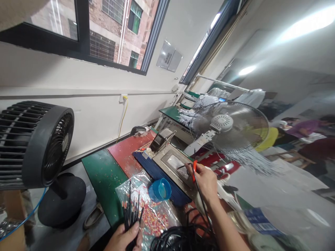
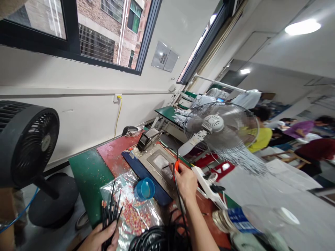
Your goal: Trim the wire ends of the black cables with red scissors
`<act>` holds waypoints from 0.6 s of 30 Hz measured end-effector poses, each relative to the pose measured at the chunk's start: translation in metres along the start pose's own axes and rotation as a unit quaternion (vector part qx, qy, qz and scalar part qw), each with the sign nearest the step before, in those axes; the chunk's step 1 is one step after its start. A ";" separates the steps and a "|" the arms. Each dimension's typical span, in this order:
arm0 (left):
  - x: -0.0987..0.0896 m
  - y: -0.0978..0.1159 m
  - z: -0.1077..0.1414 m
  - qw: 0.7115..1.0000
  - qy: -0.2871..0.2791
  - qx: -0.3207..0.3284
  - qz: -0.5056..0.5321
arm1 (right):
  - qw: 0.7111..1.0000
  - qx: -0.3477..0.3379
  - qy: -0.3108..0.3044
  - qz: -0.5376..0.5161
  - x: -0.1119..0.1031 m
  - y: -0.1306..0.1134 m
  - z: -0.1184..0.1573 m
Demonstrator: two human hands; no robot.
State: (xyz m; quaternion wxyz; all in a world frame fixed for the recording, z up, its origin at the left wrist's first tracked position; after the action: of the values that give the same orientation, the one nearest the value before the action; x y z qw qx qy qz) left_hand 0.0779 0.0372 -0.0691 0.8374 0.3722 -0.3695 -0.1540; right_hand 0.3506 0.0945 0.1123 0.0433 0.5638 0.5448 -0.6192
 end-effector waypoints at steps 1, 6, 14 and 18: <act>0.000 0.001 0.000 1.000 0.001 0.001 0.001 | 1.000 0.000 -0.001 -0.001 0.001 0.001 0.000; 0.000 0.004 0.001 1.000 0.004 0.001 0.002 | 1.000 -0.003 -0.003 -0.007 0.001 0.002 0.000; -0.003 0.005 0.004 1.000 0.017 0.005 0.022 | 1.000 -0.019 -0.016 -0.007 0.000 -0.004 0.000; -0.002 0.003 0.004 1.000 0.012 -0.001 -0.003 | 0.999 -0.021 -0.023 0.010 0.002 -0.005 0.000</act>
State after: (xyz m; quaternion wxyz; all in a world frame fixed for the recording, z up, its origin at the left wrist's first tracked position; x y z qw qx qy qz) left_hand 0.0736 0.0381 -0.0666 0.8420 0.3740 -0.3576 -0.1525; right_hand 0.3462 0.0975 0.1144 0.0733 0.5538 0.5510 -0.6200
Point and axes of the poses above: each hand's wrist, its own z-axis away from the middle knuckle, its own x-axis out of the palm, y = z × x, the point moved 9 cm from there along -z, towards the middle knuckle, and after that the axes turned 15 degrees about -z, right-handed, at the moved point
